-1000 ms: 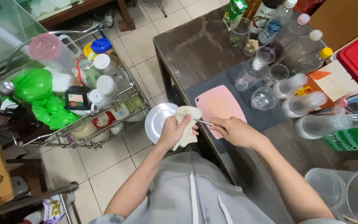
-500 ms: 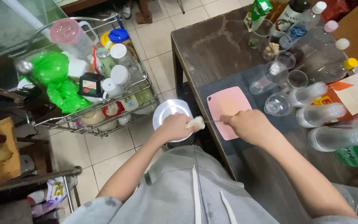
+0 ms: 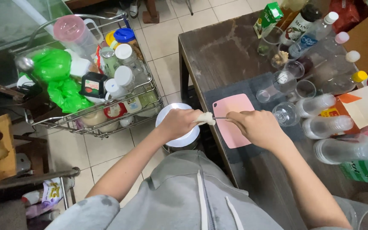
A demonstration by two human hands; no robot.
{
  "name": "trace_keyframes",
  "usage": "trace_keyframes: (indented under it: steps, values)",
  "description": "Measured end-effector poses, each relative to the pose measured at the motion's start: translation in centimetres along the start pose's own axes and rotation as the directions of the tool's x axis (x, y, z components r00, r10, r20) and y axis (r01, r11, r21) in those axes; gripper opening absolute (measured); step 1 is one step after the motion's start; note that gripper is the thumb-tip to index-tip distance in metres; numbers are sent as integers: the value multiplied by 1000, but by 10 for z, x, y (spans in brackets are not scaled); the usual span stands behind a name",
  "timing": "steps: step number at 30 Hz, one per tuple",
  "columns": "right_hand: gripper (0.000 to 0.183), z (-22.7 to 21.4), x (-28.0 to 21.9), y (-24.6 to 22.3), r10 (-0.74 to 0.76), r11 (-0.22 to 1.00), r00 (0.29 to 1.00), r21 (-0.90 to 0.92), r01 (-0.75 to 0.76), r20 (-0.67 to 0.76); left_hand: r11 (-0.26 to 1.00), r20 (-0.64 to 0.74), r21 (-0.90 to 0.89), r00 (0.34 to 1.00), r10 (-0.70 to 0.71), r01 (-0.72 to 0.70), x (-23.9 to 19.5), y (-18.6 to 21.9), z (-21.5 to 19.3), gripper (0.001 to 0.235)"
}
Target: The person dries several clear plastic cups and a measuring cup using a white cloth on a countertop. They wipe the exterior and interior of each item, then fold the cloth and place the dried cups into a red-lidded container.
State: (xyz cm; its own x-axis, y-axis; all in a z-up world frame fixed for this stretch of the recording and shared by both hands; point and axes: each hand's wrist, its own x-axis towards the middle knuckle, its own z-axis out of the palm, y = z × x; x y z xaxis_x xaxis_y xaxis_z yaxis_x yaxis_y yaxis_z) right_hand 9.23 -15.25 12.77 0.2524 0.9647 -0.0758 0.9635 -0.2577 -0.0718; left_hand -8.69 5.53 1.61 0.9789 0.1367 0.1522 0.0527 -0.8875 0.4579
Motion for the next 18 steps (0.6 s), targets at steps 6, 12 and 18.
trace_keyframes:
  steps: [6,12,18]
  values:
    - [23,12,11,-1,23,847,999,531,7,-49,996,-366,-10,927,81,-91,1,1,-16,13]
    - [24,91,31,-17,108,422,991,906,30,-83,973,-644,-232,749,-156,4,25,-6,-4,18]
    - [28,71,25,14,71,505,997,863,-21,-17,878,-360,-474,894,-268,73,25,17,-34,27]
